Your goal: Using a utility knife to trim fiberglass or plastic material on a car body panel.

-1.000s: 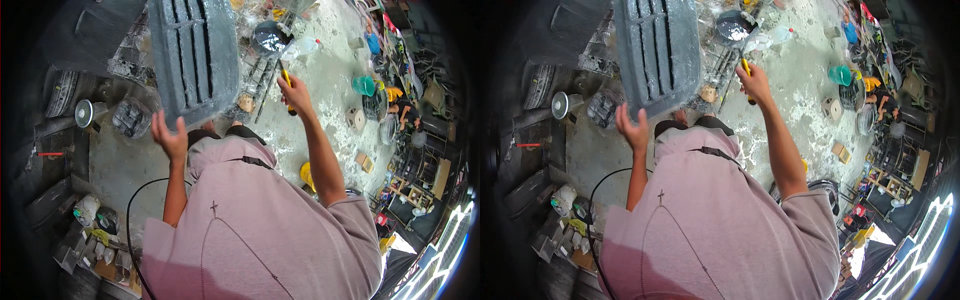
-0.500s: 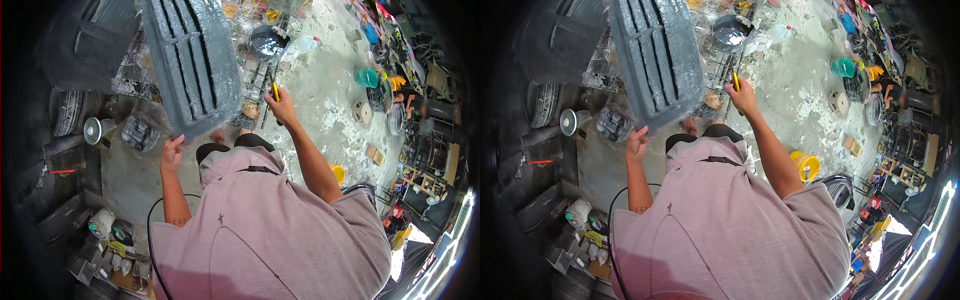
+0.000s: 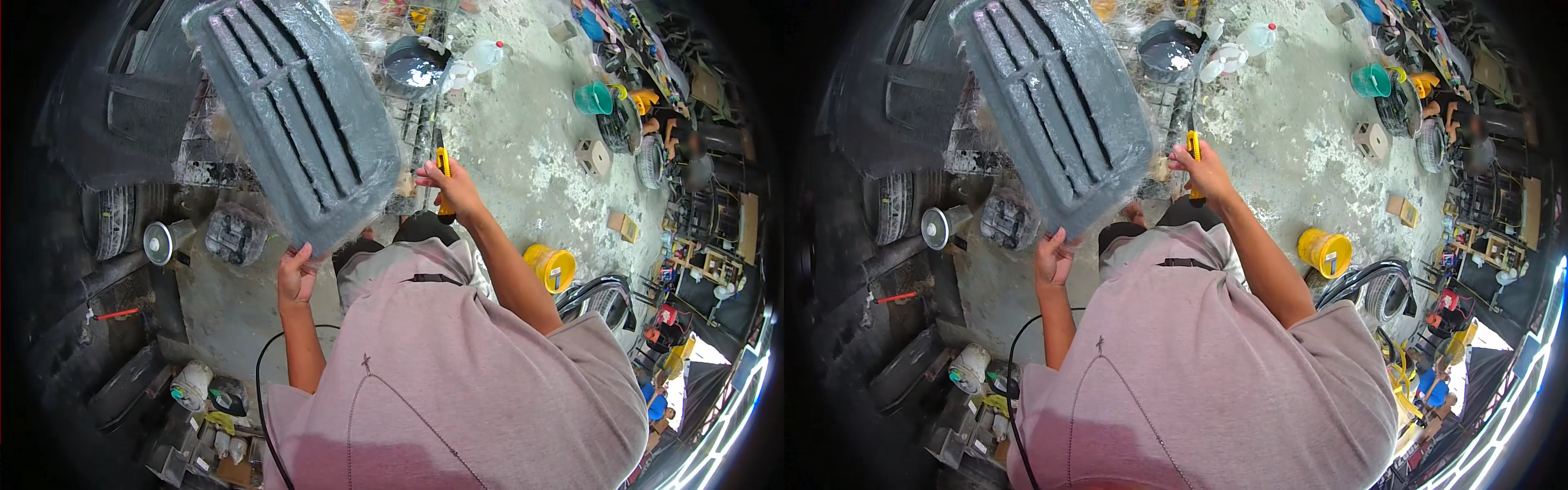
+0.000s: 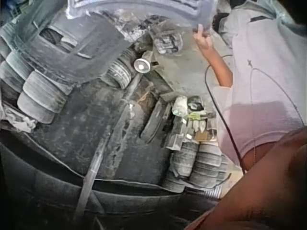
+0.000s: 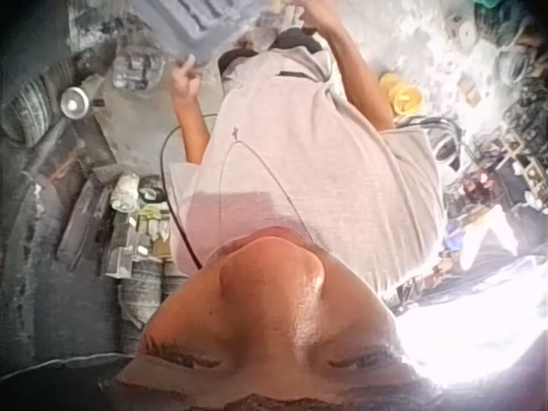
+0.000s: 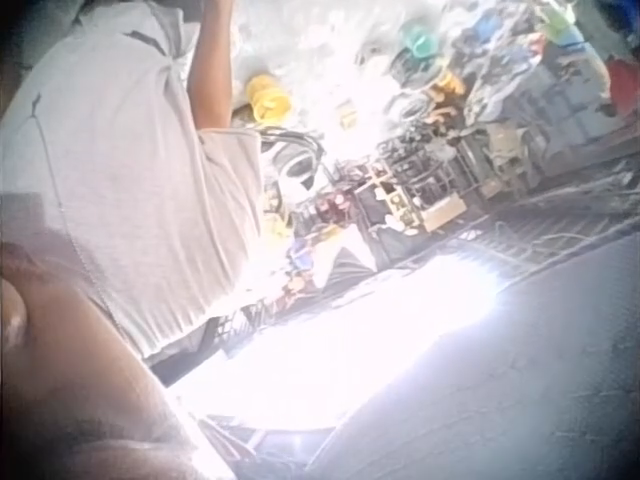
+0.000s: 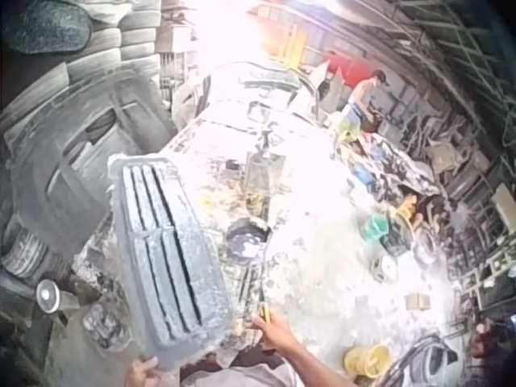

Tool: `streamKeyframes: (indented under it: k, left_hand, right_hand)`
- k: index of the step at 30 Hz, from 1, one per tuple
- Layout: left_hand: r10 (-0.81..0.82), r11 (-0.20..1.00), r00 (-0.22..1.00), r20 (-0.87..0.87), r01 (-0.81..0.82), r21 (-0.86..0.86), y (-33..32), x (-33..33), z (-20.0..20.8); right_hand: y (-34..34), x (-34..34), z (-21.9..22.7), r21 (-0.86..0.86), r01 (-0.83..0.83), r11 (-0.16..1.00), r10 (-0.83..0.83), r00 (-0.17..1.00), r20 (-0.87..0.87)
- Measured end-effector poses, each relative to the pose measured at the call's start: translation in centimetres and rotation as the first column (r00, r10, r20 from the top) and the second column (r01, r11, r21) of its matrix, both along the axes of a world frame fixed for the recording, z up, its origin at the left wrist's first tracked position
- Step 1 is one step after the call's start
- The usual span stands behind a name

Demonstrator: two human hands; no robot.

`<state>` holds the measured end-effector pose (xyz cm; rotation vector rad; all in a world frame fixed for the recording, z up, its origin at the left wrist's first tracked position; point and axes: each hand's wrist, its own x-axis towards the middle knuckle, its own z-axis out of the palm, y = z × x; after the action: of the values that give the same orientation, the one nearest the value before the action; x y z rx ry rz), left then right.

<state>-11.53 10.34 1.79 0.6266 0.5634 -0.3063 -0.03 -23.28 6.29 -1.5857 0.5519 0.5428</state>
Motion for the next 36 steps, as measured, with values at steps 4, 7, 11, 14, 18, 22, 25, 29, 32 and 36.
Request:
streamKeyframes:
  k: [4,7,11,14,18,22,25,29,32,36]
  left_hand:
    - [-0.013,1.0,1.0,-0.009,0.013,-0.02,-1.9,0.0,1.2]
    - [-0.022,1.0,0.999,-0.032,0.022,-0.001,-4.7,0.8,1.0]
    - [0.018,0.999,0.999,-0.043,-0.02,-0.048,-9.3,1.6,1.1]
    - [0.026,0.998,0.998,-0.052,-0.029,-0.059,-11.8,1.8,0.1]
    - [-0.006,0.998,0.991,-0.13,0.015,0.066,-13.3,2.4,-1.3]
    - [-0.019,0.957,0.964,-0.264,0.093,0.274,-12.5,2.5,-2.2]
    - [-0.028,0.902,0.955,-0.296,0.152,0.403,-10.9,1.4,-4.0]
    - [0.207,0.383,0.945,-0.254,0.16,0.91,-13.2,2.3,-1.5]
    - [-0.173,-0.258,0.98,0.098,-0.141,0.956,-16.0,4.5,0.3]
    - [-0.484,-0.353,0.873,0.063,-0.261,0.898,-19.5,7.6,-0.7]
  right_hand:
    - [-1.0,0.6,0.5,0.067,-0.015,0.998,0.019,0.998,-0.059]
    - [-2.2,1.2,1.0,0.23,0.043,0.972,-0.025,0.996,-0.081]
    - [-5.3,2.7,0.2,0.344,0.163,0.925,-0.126,0.984,-0.126]
    - [-7.4,4.3,0.1,0.363,0.135,0.922,-0.1,0.989,-0.112]
    - [-9.0,5.4,-1.4,0.358,0.084,0.93,-0.045,0.992,-0.116]
    - [-9.2,5.7,-1.8,0.313,0.026,0.949,0.019,0.99,-0.14]
    - [-9.2,5.6,-0.9,0.148,-0.093,0.985,0.104,0.992,-0.068]
    - [-9.9,7.0,1.9,-0.243,-0.374,0.895,0.408,0.906,0.108]
    - [-8.5,8.3,2.6,-0.349,-0.621,0.701,0.644,0.762,-0.062]
    - [-8.1,8.2,0.8,-0.581,-0.611,0.537,0.74,0.672,-0.022]
